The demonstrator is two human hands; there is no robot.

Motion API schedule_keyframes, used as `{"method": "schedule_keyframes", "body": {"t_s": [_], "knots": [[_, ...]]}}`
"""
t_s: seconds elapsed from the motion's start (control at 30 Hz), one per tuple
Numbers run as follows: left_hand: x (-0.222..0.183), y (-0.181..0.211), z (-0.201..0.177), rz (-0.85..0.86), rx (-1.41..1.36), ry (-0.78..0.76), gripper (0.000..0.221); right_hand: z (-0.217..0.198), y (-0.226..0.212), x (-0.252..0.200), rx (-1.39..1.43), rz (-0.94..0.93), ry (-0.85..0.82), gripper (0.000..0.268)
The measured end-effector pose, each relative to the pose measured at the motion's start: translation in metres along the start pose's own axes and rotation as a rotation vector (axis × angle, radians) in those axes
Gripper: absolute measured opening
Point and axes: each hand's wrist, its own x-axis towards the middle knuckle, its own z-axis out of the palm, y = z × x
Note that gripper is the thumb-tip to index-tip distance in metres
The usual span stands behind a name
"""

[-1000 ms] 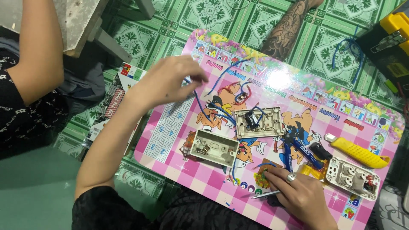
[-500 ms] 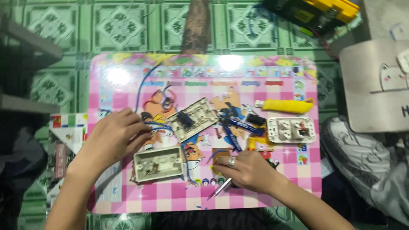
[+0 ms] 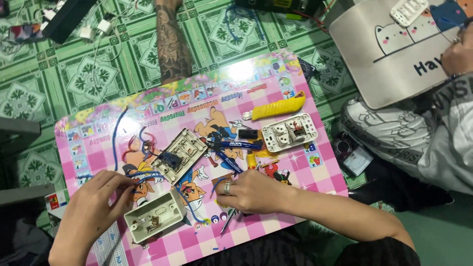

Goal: The person assembles electrical socket and switch components onto a base plate using a screwdriver and wires.

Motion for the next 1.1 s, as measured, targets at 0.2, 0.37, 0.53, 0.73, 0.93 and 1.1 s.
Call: {"method": "schedule_keyframes", "body": {"t_s": [0.2, 0.37, 0.53, 0.73, 0.93, 1.1], "knots": [[0.001, 0.000, -0.003, -0.025, -0.198, 0.062, 0.020, 0.002, -0.001, 0.000, 0.017, 0.031, 0.026, 0.021], [-0.002, 0.000, -0.004, 0.022, -0.274, 0.154, 0.020, 0.008, 0.000, -0.002, 0.030, 0.052, 0.051, 0.017], [-0.002, -0.007, 0.003, 0.073, -0.318, 0.188, 0.024, 0.012, 0.000, -0.003, 0.012, 0.048, 0.024, 0.019], [-0.001, -0.015, 0.010, -0.085, -0.251, 0.104, 0.027, 0.014, 0.000, -0.004, -0.003, 0.037, 0.057, 0.012], [0.008, 0.023, -0.032, 0.082, -0.038, 0.542, 0.021, 0.020, -0.002, -0.006, -0.017, 0.020, 0.069, 0.012], [0.029, 0.086, -0.067, 0.338, -0.043, 0.659, 0.023, 0.020, 0.000, -0.006, 0.024, 0.021, 0.062, 0.015]]}}
